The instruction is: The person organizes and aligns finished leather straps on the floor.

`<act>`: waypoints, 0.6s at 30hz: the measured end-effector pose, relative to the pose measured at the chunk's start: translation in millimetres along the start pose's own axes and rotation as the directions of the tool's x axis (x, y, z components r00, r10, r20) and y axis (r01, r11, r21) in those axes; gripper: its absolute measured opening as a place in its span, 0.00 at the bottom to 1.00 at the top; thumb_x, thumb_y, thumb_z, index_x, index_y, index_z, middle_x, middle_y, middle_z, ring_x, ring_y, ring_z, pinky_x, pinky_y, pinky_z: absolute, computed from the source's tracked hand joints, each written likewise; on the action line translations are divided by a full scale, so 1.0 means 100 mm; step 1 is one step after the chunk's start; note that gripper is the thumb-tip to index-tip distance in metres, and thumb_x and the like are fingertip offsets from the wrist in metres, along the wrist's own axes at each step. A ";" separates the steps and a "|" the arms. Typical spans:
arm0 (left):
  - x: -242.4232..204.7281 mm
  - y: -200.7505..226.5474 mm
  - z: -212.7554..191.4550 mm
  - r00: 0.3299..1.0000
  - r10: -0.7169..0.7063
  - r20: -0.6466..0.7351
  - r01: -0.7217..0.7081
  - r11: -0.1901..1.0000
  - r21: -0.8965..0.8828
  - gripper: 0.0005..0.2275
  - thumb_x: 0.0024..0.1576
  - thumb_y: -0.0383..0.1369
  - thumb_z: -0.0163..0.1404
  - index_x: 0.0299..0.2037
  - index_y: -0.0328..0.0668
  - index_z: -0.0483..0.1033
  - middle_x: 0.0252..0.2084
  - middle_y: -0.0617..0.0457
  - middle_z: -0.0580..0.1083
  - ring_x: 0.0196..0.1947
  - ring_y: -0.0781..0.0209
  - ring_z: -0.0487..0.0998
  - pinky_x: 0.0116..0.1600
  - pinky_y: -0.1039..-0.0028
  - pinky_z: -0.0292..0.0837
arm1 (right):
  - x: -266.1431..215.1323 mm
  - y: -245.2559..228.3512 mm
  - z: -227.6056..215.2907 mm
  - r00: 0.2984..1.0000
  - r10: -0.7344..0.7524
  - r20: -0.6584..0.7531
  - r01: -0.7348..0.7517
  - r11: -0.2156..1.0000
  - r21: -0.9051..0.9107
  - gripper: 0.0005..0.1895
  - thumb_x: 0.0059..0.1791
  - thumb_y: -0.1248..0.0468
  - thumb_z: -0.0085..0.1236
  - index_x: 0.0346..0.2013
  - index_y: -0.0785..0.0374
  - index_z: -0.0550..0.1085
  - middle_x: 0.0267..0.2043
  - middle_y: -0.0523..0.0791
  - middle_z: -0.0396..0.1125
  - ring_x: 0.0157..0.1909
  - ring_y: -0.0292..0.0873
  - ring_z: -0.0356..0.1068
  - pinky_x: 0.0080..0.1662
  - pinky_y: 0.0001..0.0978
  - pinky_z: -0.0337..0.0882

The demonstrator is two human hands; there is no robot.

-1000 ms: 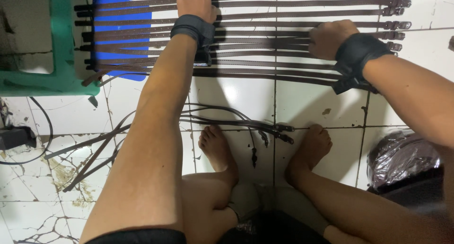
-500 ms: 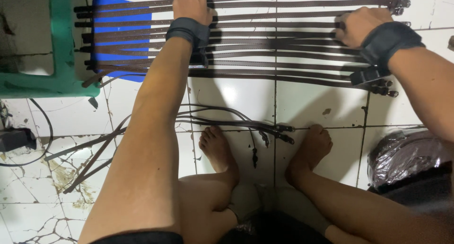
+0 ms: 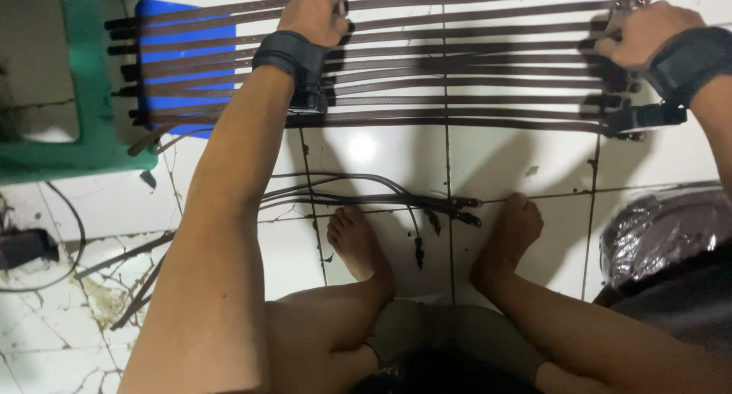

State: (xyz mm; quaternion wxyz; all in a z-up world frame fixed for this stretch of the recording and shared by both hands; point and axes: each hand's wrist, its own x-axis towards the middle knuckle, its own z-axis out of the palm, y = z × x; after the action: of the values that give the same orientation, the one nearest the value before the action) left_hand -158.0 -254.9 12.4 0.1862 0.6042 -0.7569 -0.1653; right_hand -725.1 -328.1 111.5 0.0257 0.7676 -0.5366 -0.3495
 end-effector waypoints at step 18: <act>1.16 0.70 0.42 0.932 0.356 0.071 -0.361 0.930 0.068 0.09 0.49 0.31 0.55 0.38 0.37 0.80 0.35 0.37 0.79 0.33 0.36 0.80 0.35 0.50 0.76 | -0.42 0.45 -0.21 0.993 0.119 -0.008 -0.107 0.915 0.388 0.27 0.54 0.44 0.54 0.59 0.58 0.80 0.49 0.58 0.76 0.51 0.65 0.74 0.60 0.56 0.71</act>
State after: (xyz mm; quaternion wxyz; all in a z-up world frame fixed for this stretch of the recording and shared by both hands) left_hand -261.0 -352.0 18.2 0.1671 0.4580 -0.8655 -0.1153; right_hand -757.2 -318.5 167.4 -0.0975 0.7308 -0.6380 -0.2224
